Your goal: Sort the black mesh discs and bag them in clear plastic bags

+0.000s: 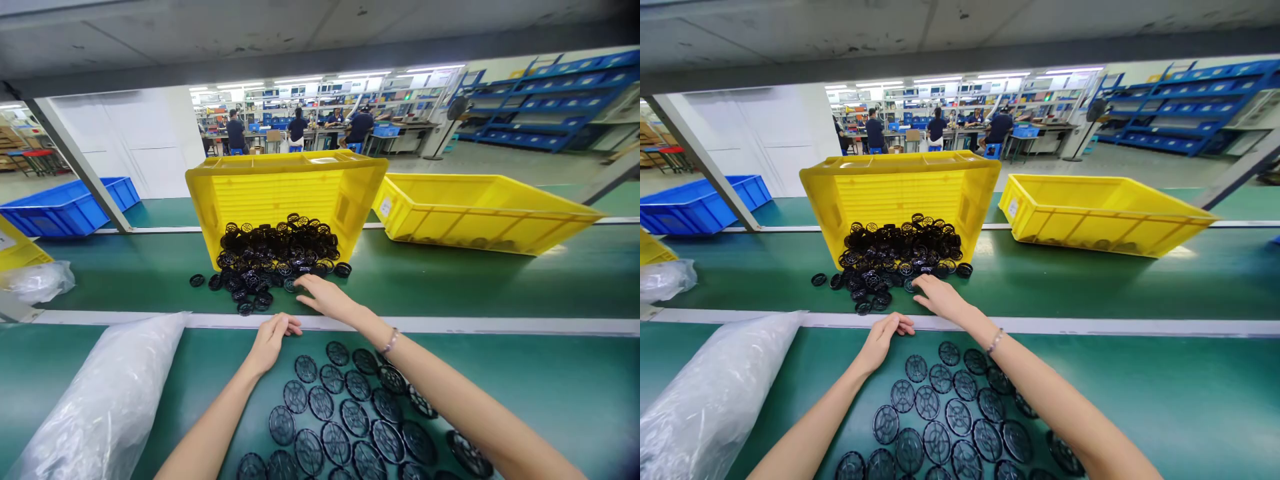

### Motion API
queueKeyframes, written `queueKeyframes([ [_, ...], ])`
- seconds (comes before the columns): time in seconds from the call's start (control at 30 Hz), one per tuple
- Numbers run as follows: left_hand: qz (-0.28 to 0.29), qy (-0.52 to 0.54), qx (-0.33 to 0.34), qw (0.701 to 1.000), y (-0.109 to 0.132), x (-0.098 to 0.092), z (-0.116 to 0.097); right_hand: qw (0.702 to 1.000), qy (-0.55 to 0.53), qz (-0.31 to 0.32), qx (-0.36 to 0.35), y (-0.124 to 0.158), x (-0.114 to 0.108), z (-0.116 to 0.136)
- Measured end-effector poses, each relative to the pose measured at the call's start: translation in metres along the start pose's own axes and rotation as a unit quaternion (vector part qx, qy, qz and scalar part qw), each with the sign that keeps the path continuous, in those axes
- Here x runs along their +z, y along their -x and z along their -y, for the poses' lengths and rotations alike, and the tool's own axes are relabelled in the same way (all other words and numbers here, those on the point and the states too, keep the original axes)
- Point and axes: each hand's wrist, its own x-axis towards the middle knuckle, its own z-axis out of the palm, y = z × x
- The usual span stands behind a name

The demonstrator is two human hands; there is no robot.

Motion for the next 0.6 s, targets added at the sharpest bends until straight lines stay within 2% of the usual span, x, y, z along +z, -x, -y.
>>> queueKeyframes([
  [0.1,-0.023,0.006,0.004,1.0,-0.001,-0.001,0.003,1.0,0.02,-0.011,0.016,-0.028,0.023,-0.001],
  [0.2,-0.026,0.009,0.003,1.0,-0.001,-0.002,0.004,0.998,0.018,-0.025,0.053,-0.031,0.034,-0.003],
  [0.37,-0.033,0.018,-0.002,0.999,-0.003,-0.001,0.008,0.996,-0.035,-0.022,0.085,0.003,0.019,0.001],
  [0.47,-0.031,0.012,-0.003,0.999,-0.004,-0.001,0.009,0.986,-0.145,0.022,0.084,0.033,0.005,0.006],
  [0.53,-0.025,-0.006,0.001,1.0,-0.003,-0.001,0.008,0.966,-0.237,0.058,0.089,0.051,0.001,0.009],
  [0.6,-0.022,-0.028,0.007,0.999,-0.002,-0.001,0.008,0.956,-0.269,0.08,0.087,0.063,0.002,0.013],
])
